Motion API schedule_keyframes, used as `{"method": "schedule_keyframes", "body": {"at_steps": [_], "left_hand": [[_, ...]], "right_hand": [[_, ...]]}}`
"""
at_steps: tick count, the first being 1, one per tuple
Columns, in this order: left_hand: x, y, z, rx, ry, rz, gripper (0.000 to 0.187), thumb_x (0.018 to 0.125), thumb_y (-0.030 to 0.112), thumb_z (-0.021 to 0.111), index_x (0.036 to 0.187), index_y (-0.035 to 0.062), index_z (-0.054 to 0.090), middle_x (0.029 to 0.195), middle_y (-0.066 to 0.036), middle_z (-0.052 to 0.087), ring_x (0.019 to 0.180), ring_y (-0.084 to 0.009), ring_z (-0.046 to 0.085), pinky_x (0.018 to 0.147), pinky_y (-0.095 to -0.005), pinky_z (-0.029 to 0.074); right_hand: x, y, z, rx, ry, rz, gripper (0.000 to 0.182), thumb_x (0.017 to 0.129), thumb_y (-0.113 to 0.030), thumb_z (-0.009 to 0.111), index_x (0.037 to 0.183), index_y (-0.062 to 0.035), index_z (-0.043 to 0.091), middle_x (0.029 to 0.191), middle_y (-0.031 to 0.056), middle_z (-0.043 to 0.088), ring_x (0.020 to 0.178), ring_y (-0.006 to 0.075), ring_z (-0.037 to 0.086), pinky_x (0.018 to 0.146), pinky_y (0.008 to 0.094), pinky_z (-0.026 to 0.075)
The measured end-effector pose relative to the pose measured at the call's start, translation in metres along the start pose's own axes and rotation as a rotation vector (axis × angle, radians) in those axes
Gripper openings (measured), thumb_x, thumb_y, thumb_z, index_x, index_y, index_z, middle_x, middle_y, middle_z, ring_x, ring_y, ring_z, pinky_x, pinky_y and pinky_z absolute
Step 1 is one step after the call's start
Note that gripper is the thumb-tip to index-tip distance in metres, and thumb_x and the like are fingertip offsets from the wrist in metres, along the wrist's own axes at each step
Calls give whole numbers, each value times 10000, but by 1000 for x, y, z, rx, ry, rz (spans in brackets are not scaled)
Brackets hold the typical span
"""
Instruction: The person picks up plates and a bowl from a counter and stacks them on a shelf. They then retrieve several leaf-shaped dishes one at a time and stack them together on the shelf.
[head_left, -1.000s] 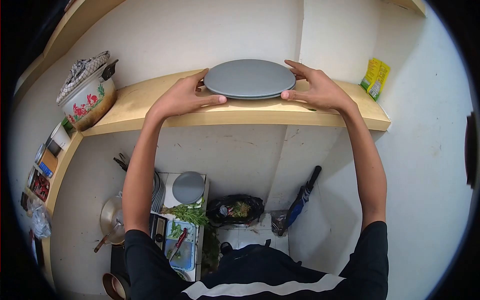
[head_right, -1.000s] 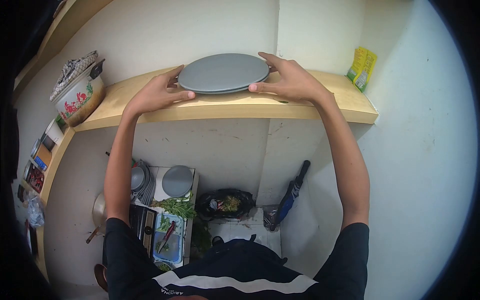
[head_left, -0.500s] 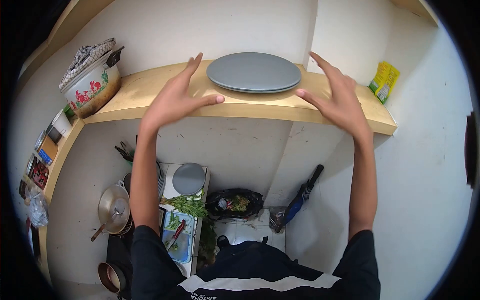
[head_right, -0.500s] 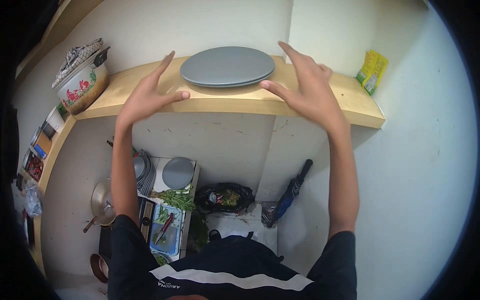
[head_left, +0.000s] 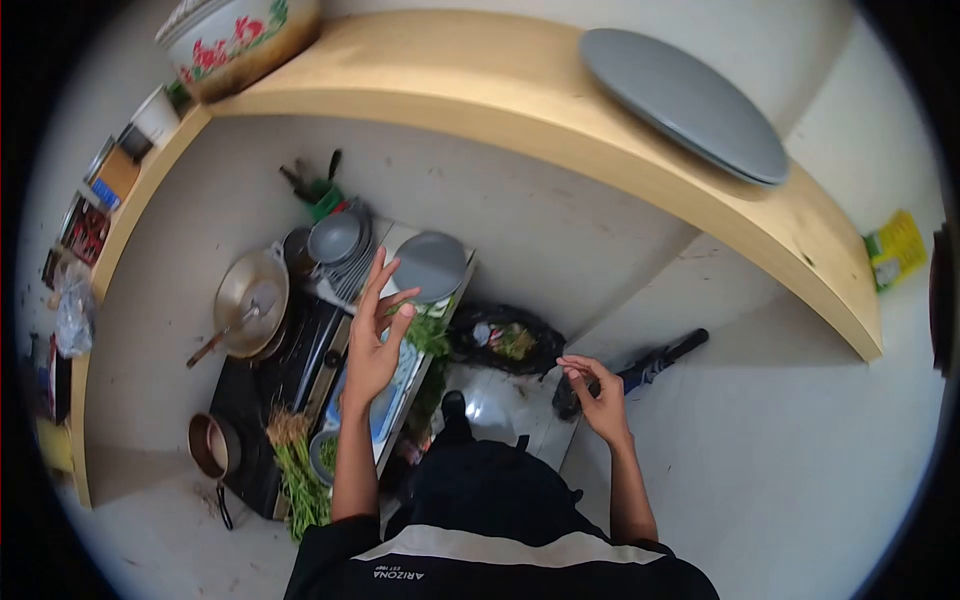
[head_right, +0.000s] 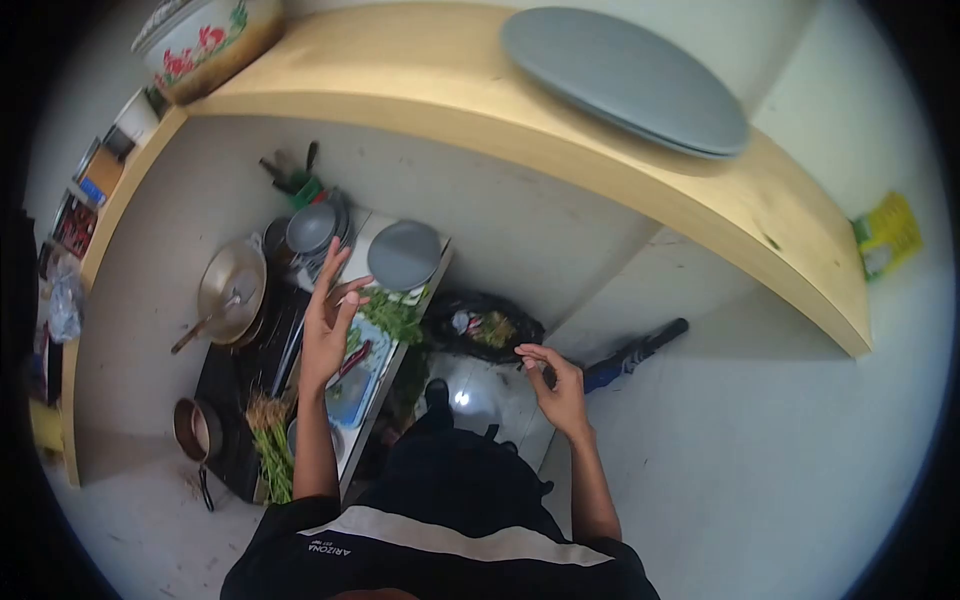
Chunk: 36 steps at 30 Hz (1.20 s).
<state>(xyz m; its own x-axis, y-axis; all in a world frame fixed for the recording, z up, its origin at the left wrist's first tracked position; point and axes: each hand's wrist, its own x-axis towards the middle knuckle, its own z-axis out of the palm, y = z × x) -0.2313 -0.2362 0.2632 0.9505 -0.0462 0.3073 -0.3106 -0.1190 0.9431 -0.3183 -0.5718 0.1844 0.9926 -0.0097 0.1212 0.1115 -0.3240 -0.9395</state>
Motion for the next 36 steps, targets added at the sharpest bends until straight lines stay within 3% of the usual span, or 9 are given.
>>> {"method": "schedule_keyframes", "body": {"at_steps": [4,5,7,10,14,17,22,29,36], "left_hand": [[-34,-72,-44,80,69,-279,542,1045,254,618,1527,67,457,1688,-112,276,1199,-183,635,873,-291,534],[-46,-117,-55,148,110,-225,552,1048,276,614,1537,80,448,1537,-159,490,1101,-156,656,851,-286,527],[-60,-134,-66,98,86,-497,571,1046,296,623,1542,81,439,1227,-163,677,1014,-142,663,864,-300,524],[-70,-170,-83,119,58,-608,594,1045,333,626,1541,70,432,999,-117,712,959,-142,660,881,-314,520],[-65,-198,-104,-142,41,-628,591,1049,370,617,1525,61,453,1052,-121,712,975,-142,659,885,-305,512],[-52,-206,-123,-39,34,-623,584,1047,383,617,1510,56,474,1134,-136,692,996,-152,661,899,-319,518],[-24,-243,-148,-53,-52,-669,549,1061,369,594,1488,39,493,1293,-117,643,1024,-155,663,888,-306,525],[29,-343,-152,-76,-159,-633,549,1034,380,629,1439,24,530,1298,-77,651,921,-141,645,799,-295,531],[81,-413,-126,70,-231,-632,663,996,415,662,1454,-31,484,1325,-271,617,963,-258,689,850,-373,543]], "right_hand": [[2,56,50,139,-64,138,217,1019,-79,614,1187,38,687,1123,129,760,1062,205,715,963,338,532],[5,65,63,143,-86,149,217,1019,-79,614,1187,38,687,1123,129,760,1062,205,715,963,338,532],[16,71,88,10,-176,54,213,995,-97,654,1172,16,689,1065,151,767,1004,255,747,911,352,554],[41,73,115,-177,-348,-32,203,979,-85,663,1154,14,692,1024,173,757,985,278,746,883,370,559],[83,77,152,-211,-445,-51,194,968,-69,662,1141,11,695,1001,182,747,973,301,742,857,377,560],[106,79,178,-177,-434,-9,197,964,-55,656,1144,13,699,1009,174,753,968,266,747,840,365,561],[139,155,223,15,-408,220,239,995,-91,631,1201,20,685,1085,125,758,975,195,730,858,319,555],[183,238,259,180,-234,650,413,1041,-306,599,1371,-60,561,1102,51,723,945,117,677,788,272,524],[231,239,294,89,-75,615,512,1017,-234,620,1433,17,455,1201,103,682,966,191,688,697,301,560]]}}
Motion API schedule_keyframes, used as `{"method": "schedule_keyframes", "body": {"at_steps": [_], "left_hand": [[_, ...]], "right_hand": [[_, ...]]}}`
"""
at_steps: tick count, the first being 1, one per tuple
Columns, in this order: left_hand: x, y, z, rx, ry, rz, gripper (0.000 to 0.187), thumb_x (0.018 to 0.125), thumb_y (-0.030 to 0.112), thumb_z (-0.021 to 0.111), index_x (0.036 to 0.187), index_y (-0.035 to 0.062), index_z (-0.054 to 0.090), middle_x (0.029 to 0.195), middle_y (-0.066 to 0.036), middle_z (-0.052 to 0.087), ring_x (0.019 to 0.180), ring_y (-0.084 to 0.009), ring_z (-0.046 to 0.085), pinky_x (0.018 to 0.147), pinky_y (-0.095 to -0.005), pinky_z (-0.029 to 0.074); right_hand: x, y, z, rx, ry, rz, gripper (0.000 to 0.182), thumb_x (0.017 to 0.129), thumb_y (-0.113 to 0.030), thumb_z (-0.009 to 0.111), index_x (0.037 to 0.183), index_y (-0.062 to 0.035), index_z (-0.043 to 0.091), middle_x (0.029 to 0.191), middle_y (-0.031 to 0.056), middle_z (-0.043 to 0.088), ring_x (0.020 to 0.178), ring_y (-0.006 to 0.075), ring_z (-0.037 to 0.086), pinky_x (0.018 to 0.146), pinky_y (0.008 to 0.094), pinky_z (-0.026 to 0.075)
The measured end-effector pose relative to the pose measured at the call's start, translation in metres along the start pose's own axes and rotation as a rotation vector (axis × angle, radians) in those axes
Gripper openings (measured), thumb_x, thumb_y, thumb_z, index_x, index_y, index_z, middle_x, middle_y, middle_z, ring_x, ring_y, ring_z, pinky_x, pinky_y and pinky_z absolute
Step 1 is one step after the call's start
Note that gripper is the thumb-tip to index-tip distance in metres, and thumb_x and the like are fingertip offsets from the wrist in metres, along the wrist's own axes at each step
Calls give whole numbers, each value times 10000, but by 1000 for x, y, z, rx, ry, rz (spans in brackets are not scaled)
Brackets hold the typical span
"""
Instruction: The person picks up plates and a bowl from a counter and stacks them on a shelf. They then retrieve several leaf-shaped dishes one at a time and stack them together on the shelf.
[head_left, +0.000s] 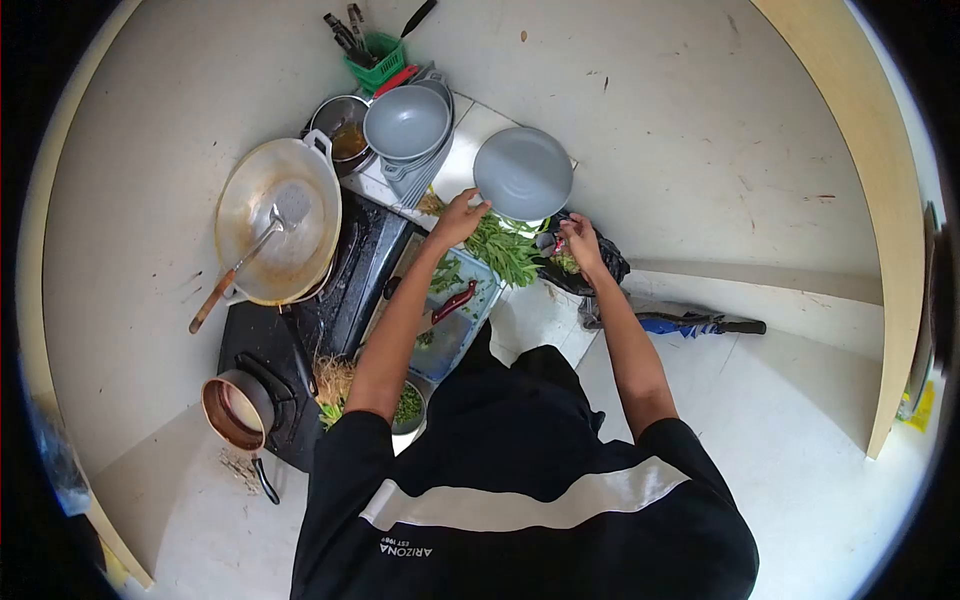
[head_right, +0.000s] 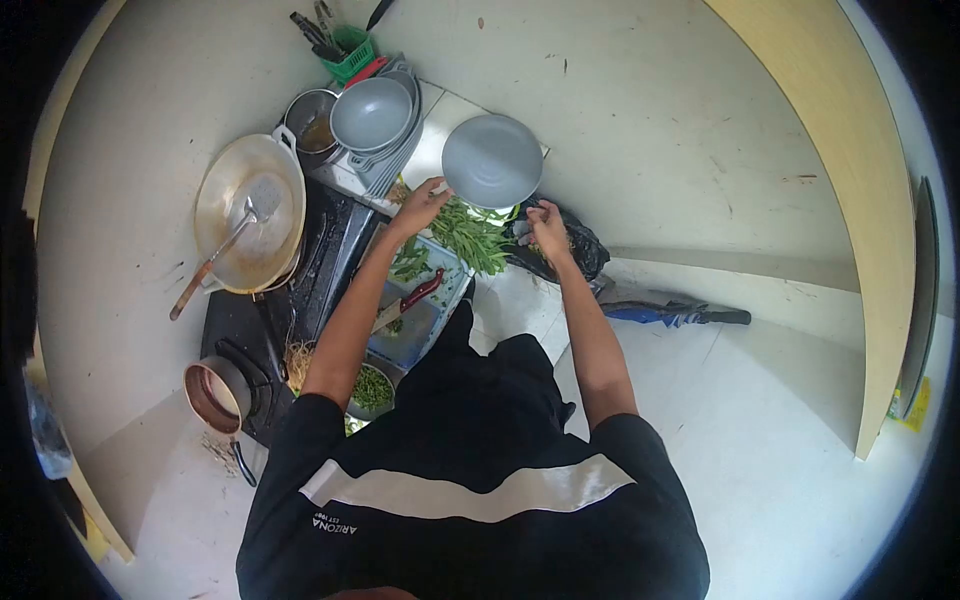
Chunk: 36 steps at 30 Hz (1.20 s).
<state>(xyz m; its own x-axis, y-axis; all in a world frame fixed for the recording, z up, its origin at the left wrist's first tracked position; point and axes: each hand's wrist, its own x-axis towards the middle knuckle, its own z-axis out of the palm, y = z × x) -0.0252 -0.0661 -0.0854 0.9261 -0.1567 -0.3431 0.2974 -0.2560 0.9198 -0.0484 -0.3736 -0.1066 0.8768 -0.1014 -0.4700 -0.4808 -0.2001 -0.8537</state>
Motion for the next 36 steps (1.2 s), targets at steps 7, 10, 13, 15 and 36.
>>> {"method": "schedule_keyframes", "body": {"at_steps": [7,10,13,15,36], "left_hand": [[49,-24,16,224,90,84,720,951,372,687,1456,-79,443,1400,-320,532,1275,-420,553,1085,-477,439],[67,-31,19,144,77,40,732,944,365,695,1463,-80,431,1394,-319,532,1307,-445,521,1114,-482,420],[59,-1,19,174,91,-64,764,929,382,720,1471,-68,425,1392,-301,542,1294,-443,536,1099,-487,433],[57,10,26,241,120,-141,783,918,393,737,1473,-61,423,1398,-289,544,1293,-439,540,1091,-492,439],[-37,49,52,-621,233,-328,648,987,496,587,1453,50,525,1417,-148,580,1296,-244,542,1059,-362,447]], "right_hand": [[38,23,26,-225,203,-126,543,934,-248,710,1349,49,527,1031,160,745,955,280,734,796,399,577],[37,5,31,-380,324,-180,500,860,-231,786,1225,54,598,947,178,745,922,311,737,838,431,565],[47,-1,32,-417,333,-71,456,811,-204,828,1129,54,625,938,184,744,903,326,737,849,442,562],[49,-6,35,-454,346,-65,461,782,-195,837,1107,56,627,939,193,742,906,339,735,856,445,561],[-60,-34,-14,180,25,-209,462,944,95,496,1370,-41,378,1113,149,654,941,222,687,724,341,653]]}}
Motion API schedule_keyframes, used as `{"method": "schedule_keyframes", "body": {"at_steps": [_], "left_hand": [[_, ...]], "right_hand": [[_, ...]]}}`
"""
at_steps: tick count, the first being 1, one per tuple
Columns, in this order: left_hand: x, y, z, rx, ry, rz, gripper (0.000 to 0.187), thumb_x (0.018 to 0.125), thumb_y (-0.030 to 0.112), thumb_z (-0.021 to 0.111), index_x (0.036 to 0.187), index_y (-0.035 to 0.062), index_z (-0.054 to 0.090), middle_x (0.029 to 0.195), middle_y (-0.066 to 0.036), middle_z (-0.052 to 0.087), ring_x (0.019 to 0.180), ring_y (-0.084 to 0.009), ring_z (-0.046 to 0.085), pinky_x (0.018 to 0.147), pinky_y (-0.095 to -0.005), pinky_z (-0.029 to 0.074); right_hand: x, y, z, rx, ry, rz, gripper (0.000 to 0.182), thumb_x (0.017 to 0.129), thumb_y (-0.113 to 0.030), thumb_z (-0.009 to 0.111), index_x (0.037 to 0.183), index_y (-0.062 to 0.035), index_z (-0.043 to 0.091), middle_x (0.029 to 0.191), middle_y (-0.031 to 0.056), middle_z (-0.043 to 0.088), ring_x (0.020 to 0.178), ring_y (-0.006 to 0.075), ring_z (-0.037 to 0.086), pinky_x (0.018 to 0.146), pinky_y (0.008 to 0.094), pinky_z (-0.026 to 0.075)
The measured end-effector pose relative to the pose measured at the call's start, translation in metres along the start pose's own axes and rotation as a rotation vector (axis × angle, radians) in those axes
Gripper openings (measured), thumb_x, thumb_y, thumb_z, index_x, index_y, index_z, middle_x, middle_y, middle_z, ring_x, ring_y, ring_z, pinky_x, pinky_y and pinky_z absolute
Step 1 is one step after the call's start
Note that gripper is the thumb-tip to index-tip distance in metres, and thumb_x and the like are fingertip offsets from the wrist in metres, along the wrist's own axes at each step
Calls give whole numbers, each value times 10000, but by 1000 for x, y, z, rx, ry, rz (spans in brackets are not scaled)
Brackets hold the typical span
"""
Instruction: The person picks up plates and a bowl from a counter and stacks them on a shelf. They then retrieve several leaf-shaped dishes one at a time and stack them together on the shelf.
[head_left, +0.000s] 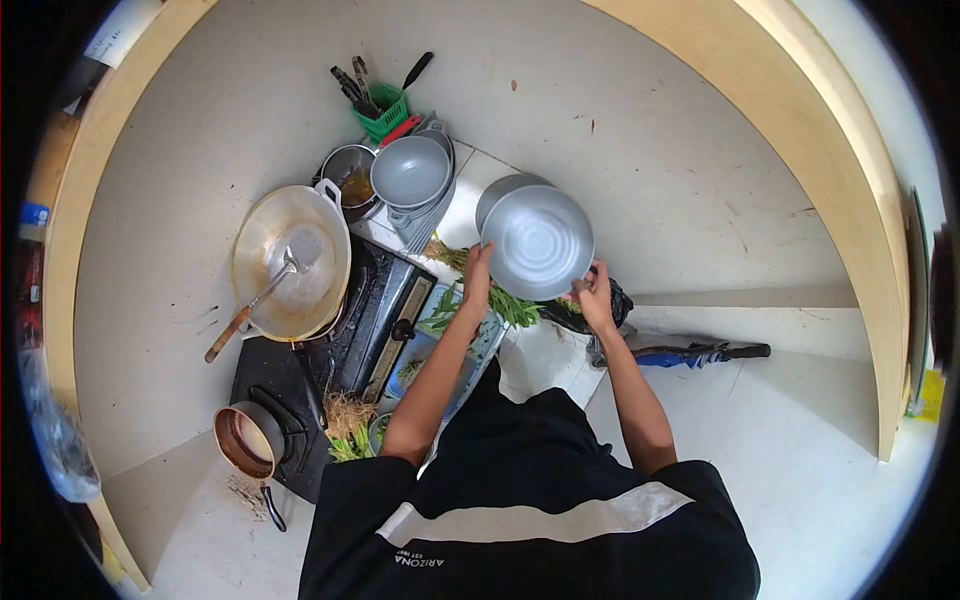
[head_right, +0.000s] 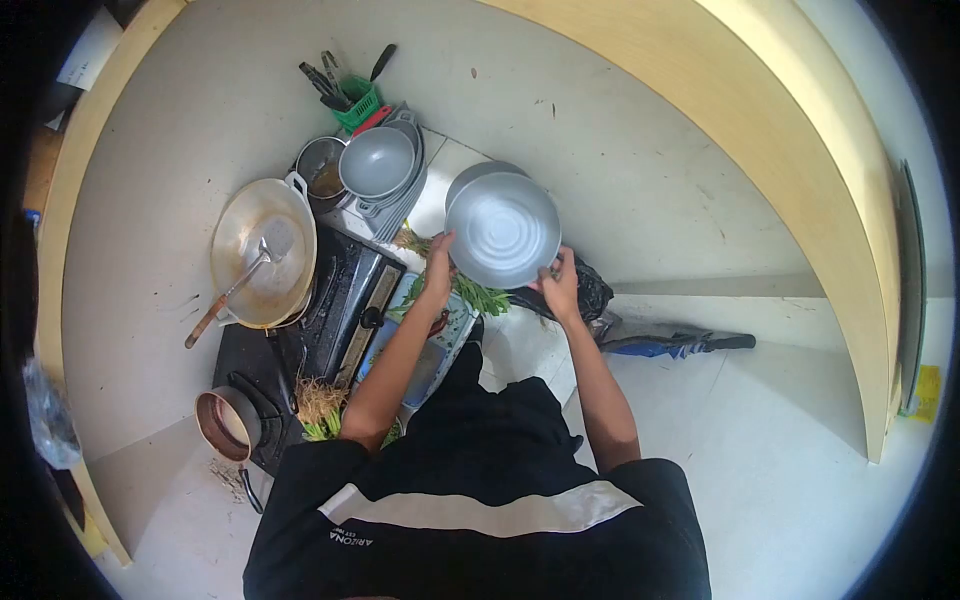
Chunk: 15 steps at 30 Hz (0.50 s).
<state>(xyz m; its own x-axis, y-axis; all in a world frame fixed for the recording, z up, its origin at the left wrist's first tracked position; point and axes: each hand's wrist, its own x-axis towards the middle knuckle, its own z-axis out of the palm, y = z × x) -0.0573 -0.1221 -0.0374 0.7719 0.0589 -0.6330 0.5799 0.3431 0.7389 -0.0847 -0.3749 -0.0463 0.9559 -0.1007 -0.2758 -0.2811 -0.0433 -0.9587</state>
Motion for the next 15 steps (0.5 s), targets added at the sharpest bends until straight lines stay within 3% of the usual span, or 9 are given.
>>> {"method": "schedule_keyframes", "body": {"at_steps": [3,5,9,15], "left_hand": [[-8,-23,-9,-12,-8,168,678,1016,517,556,1490,38,479,1415,-89,597,1275,-236,560,1093,-408,400],[-38,-13,-8,-64,-114,149,691,1032,526,535,1490,12,472,1435,-109,584,1304,-240,552,1108,-404,404],[-93,5,8,-219,-319,129,692,1070,533,472,1474,-29,473,1427,-151,583,1287,-240,579,1094,-384,453],[-127,2,55,-249,-330,131,662,1076,534,451,1460,-4,489,1403,-148,600,1273,-242,593,1093,-404,466]], "right_hand": [[-37,-7,-22,30,-45,1,463,969,56,524,1399,-53,389,1098,109,677,954,180,692,750,341,651],[-62,-11,-35,73,-123,19,444,987,55,502,1407,-54,404,1213,112,651,1017,207,679,768,347,652],[-101,-21,-60,73,-136,-10,502,1019,-15,558,1499,-56,416,1171,111,702,965,159,688,724,308,621],[-141,-57,-97,58,-8,-112,516,1052,-106,579,1528,-26,395,1177,109,710,950,149,692,755,295,594]]}}
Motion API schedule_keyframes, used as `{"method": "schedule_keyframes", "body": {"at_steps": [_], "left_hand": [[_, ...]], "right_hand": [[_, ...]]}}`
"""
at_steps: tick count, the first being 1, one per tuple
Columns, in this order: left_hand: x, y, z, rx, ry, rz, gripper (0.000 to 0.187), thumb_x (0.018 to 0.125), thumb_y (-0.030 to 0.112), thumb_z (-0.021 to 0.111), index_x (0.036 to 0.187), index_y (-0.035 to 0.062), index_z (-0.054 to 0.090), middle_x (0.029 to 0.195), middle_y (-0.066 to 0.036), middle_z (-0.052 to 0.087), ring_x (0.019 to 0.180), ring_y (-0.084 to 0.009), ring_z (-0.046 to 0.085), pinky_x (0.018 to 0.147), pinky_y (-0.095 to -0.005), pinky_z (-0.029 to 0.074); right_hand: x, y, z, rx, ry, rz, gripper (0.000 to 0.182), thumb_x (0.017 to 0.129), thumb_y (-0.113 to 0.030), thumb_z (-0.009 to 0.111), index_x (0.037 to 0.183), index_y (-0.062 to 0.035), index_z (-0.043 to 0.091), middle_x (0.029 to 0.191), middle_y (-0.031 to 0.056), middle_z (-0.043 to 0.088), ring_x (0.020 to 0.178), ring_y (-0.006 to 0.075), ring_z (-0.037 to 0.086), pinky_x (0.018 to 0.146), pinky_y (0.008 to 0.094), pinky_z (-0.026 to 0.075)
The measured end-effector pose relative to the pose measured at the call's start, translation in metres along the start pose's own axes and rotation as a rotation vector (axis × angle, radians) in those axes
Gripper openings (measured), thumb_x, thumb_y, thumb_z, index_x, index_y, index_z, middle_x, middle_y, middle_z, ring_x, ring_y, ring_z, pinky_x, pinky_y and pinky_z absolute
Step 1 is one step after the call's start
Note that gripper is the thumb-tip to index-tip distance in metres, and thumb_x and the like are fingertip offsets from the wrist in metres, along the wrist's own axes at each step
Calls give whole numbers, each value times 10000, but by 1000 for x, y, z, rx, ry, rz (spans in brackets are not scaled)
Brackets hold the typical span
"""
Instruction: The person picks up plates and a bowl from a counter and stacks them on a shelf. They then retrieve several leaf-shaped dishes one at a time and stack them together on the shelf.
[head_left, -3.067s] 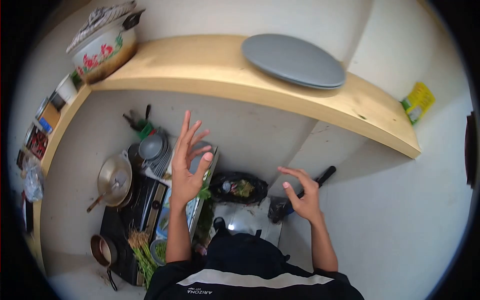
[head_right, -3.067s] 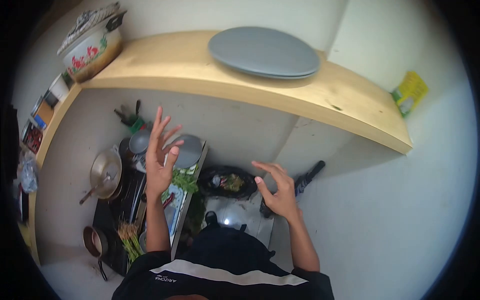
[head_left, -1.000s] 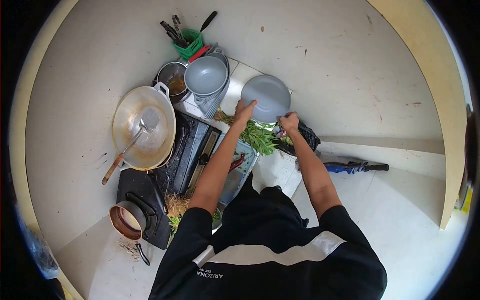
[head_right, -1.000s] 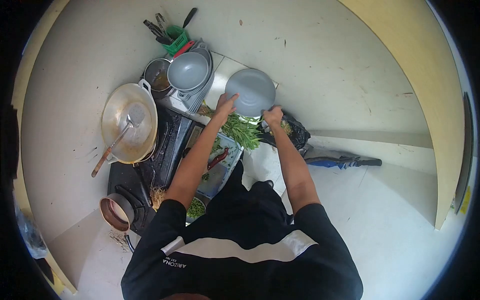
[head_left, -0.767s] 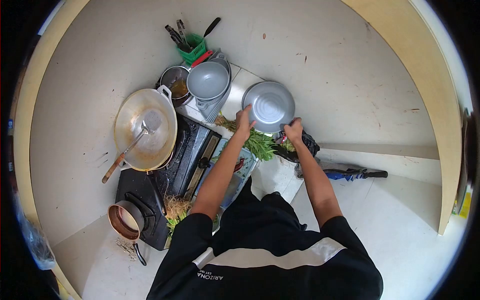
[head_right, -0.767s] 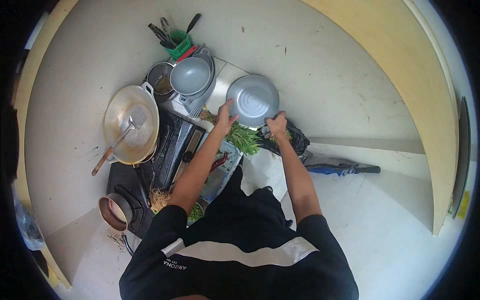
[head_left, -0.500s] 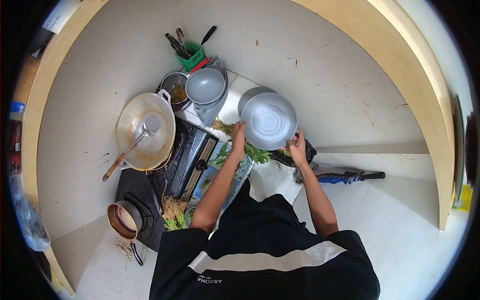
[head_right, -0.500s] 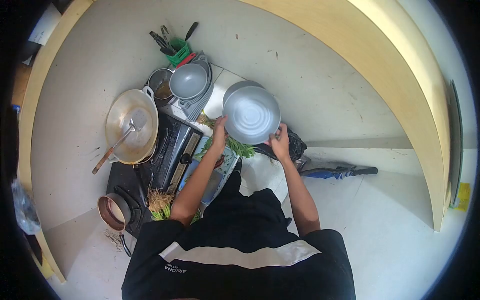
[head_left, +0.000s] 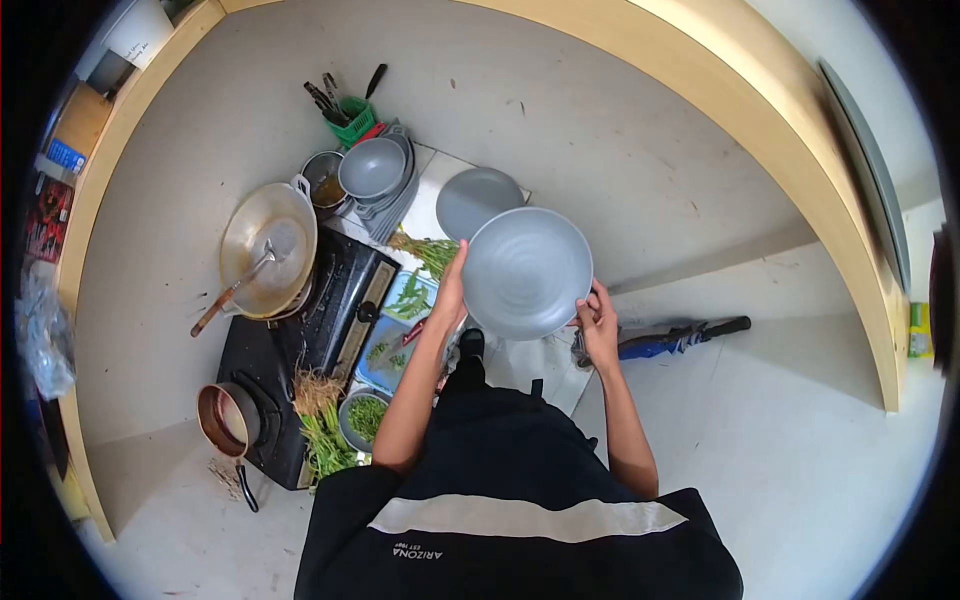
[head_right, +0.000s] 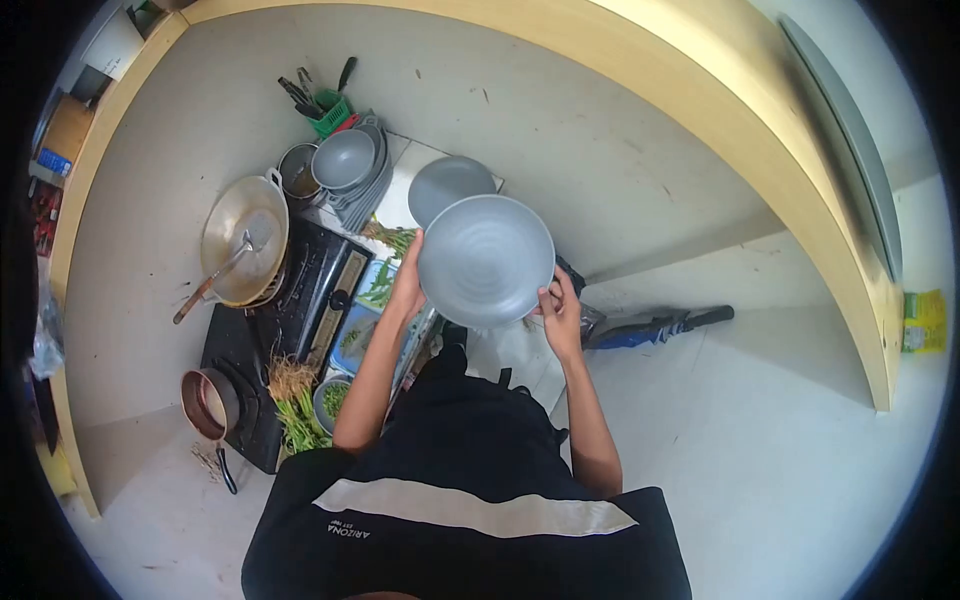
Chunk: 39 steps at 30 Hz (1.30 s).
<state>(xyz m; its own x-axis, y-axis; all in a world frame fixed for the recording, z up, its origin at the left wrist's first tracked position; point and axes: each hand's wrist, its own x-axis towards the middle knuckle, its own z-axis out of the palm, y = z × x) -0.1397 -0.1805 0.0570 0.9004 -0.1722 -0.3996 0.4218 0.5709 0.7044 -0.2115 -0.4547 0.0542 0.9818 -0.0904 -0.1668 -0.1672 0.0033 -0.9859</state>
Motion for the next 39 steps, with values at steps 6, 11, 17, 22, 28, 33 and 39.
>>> {"method": "schedule_keyframes", "body": {"at_steps": [6,11,17,22,28,33,39], "left_hand": [[-48,-23,70,-20,-85,61,646,1087,497,455,1464,-27,466,1416,-163,576,1256,-233,600,1049,-390,511],[-104,-59,105,-97,-103,0,660,1091,497,439,1507,-14,420,1474,-175,521,1346,-254,530,1128,-409,443],[-185,-54,154,404,-205,520,593,1069,418,382,1442,-38,452,1382,-147,537,1309,-261,485,1141,-380,316],[-213,-29,182,676,-254,769,648,1043,471,385,1437,-41,423,1334,-150,542,1267,-253,509,1080,-383,370],[-245,21,247,626,-320,891,710,1011,516,388,1415,-65,442,1281,-173,565,1157,-251,568,982,-383,440],[-249,86,316,564,-224,1179,636,1043,441,367,1313,-102,558,1168,-179,658,1037,-228,620,923,-343,470],[-214,161,407,327,-363,1242,421,1056,210,559,1362,-78,545,1079,-117,708,927,-118,625,845,-252,482]], "right_hand": [[-55,-22,-62,-1,61,-44,535,1066,-145,564,1544,13,383,1188,127,708,941,145,682,740,296,587],[-122,-49,-113,50,91,-64,538,1050,-170,603,1522,21,431,1226,118,698,945,139,673,726,275,568],[-197,-110,-151,136,70,-192,552,1032,-178,636,1514,24,457,1289,116,672,1103,157,640,906,286,516],[-228,-146,-171,127,82,-438,523,1030,-65,607,1515,48,446,1329,134,651,1114,147,637,898,256,504],[-242,-231,-190,167,54,-685,528,1035,-55,566,1504,123,401,1403,218,587,1280,230,577,1093,340,433],[-234,-323,-188,32,143,-863,510,1051,-127,570,1486,105,440,1371,214,605,1245,233,594,1070,342,451],[-182,-430,-193,30,287,-892,420,1057,-247,609,1343,54,548,986,82,714,857,93,647,727,250,527]]}}
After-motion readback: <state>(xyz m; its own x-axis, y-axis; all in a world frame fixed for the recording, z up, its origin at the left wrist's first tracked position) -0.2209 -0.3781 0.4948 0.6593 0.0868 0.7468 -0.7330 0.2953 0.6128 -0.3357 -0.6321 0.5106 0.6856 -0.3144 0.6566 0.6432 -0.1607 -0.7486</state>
